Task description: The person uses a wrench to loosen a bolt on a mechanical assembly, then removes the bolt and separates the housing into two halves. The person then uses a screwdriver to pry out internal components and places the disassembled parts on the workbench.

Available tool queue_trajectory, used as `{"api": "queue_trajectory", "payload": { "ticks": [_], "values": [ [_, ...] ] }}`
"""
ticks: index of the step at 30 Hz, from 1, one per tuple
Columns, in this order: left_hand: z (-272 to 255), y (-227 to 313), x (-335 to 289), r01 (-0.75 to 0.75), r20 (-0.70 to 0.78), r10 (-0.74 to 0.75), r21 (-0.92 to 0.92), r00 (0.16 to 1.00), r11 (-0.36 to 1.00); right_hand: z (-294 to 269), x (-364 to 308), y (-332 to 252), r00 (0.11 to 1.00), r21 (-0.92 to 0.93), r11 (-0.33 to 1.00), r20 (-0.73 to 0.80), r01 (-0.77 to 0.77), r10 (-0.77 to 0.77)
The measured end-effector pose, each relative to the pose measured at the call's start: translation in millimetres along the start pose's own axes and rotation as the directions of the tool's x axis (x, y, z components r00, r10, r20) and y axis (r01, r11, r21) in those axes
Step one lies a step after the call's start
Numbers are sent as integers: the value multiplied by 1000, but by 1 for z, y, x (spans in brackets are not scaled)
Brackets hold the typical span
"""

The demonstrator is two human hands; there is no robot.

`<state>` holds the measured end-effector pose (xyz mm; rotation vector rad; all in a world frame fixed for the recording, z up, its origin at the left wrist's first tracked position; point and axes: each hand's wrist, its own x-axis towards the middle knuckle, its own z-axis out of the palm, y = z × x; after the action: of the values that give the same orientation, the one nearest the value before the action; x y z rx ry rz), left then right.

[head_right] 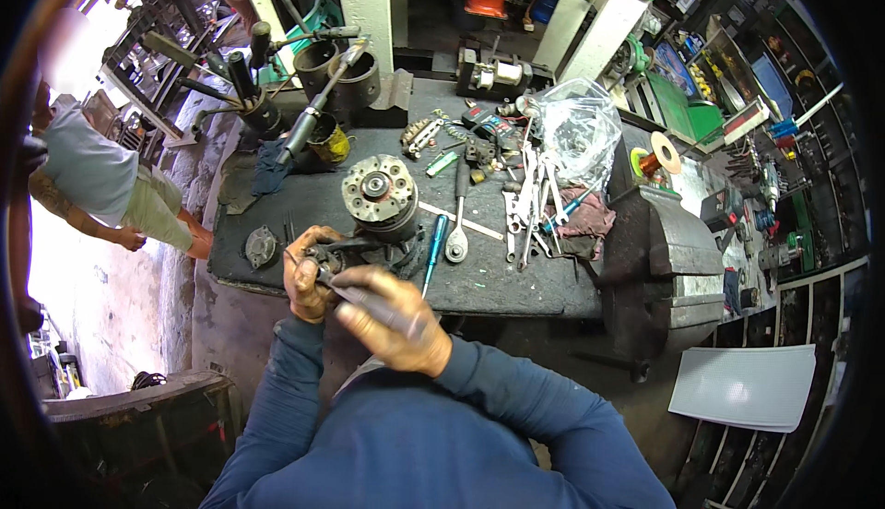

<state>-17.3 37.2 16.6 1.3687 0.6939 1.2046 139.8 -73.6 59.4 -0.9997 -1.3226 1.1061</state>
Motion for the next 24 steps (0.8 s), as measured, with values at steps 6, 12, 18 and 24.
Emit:
{"api": "queue_trajectory", "payload": {
  "ticks": [6,12,18,24],
  "values": [
    [0,-2,-2,54,-37,-54,4,998,999,1,10,0,997,178,981,6,-77,77],
    [-1,-10,-4,17,19,-15,-100,1000,995,-6,19,-2,989,345,929,-17,-134,149],
    [-5,-3,0,42,18,-43,74,999,996,1,-6,5,965,-227,939,89,260,-246],
    [1,-6,-3,-7,13,8,-62,1000,998,-13,23,6,958,565,786,25,-249,286]
  ]
}}
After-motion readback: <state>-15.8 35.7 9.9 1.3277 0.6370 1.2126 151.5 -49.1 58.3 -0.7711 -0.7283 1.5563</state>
